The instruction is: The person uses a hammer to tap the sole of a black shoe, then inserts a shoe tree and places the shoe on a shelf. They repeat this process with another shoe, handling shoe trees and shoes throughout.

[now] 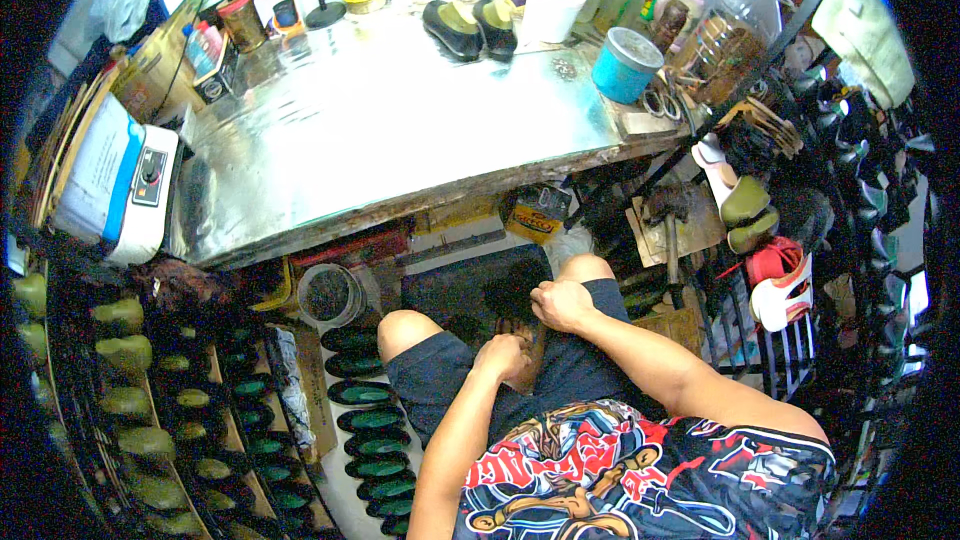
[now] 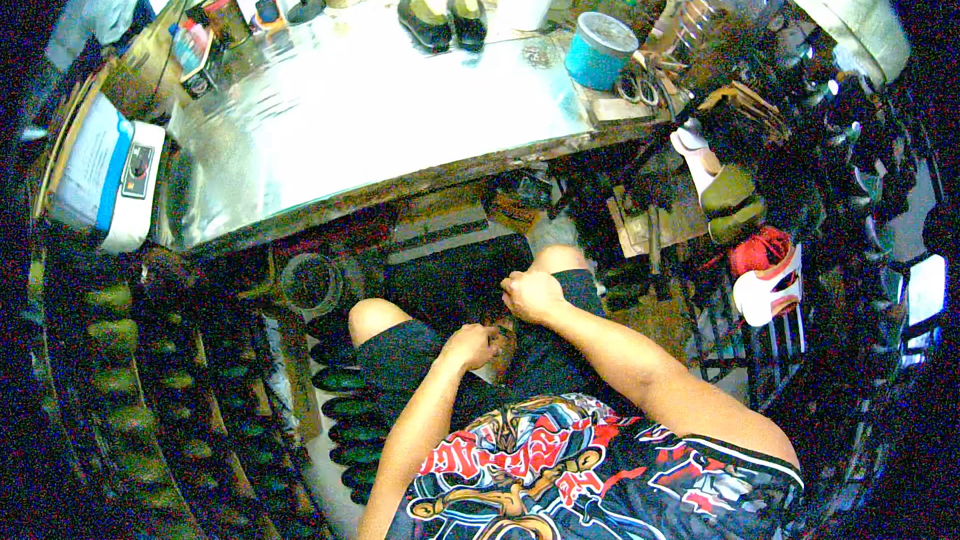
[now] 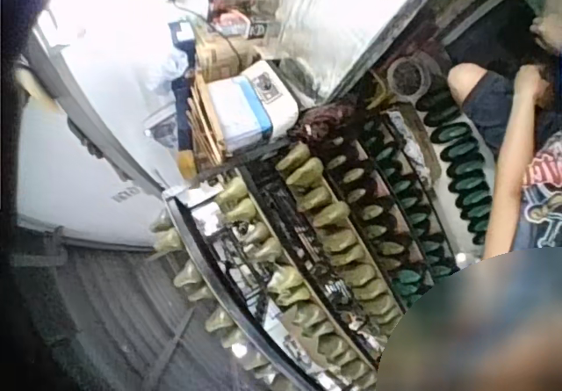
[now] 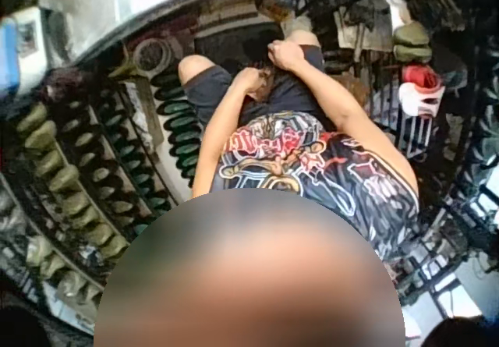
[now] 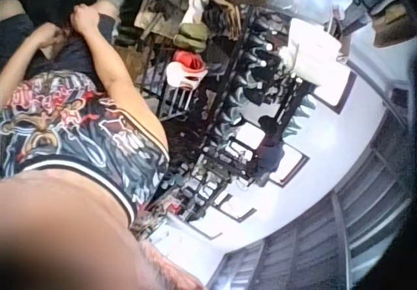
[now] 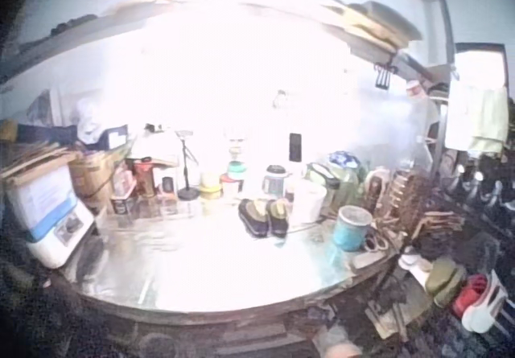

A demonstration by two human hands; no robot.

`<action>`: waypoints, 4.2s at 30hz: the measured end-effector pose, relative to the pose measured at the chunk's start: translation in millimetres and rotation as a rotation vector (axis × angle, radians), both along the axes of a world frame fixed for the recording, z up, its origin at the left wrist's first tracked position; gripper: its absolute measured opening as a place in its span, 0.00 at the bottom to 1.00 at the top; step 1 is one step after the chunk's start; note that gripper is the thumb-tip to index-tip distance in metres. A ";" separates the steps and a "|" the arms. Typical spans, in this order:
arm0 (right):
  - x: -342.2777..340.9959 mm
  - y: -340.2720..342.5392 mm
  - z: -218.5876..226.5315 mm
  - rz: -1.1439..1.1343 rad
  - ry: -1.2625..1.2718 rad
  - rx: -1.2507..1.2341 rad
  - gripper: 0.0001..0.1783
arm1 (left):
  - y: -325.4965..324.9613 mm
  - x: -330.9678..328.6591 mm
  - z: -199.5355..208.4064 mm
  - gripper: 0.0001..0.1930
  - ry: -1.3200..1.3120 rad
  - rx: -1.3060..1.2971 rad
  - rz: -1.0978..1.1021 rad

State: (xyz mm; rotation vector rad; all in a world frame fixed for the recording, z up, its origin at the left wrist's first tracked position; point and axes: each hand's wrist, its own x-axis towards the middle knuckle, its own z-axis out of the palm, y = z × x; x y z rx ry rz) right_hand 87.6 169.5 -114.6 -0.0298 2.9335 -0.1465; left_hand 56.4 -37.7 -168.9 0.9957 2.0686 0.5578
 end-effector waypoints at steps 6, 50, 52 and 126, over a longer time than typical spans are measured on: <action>0.8 -2.9 0.7 -0.060 0.005 -0.075 0.18 | -5.6 -2.2 9.9 0.23 -0.001 -0.022 0.027; 62.1 43.7 3.4 -0.443 0.627 -0.298 0.08 | -2.4 -5.0 26.1 0.24 0.023 -0.173 -0.025; 61.2 43.8 3.4 -0.426 0.688 -0.290 0.08 | -1.4 -4.2 28.5 0.23 0.006 -0.119 -0.007; 8.6 52.2 -41.1 -0.207 0.562 -0.253 0.09 | -53.3 -39.7 126.4 0.17 1.057 -0.194 0.173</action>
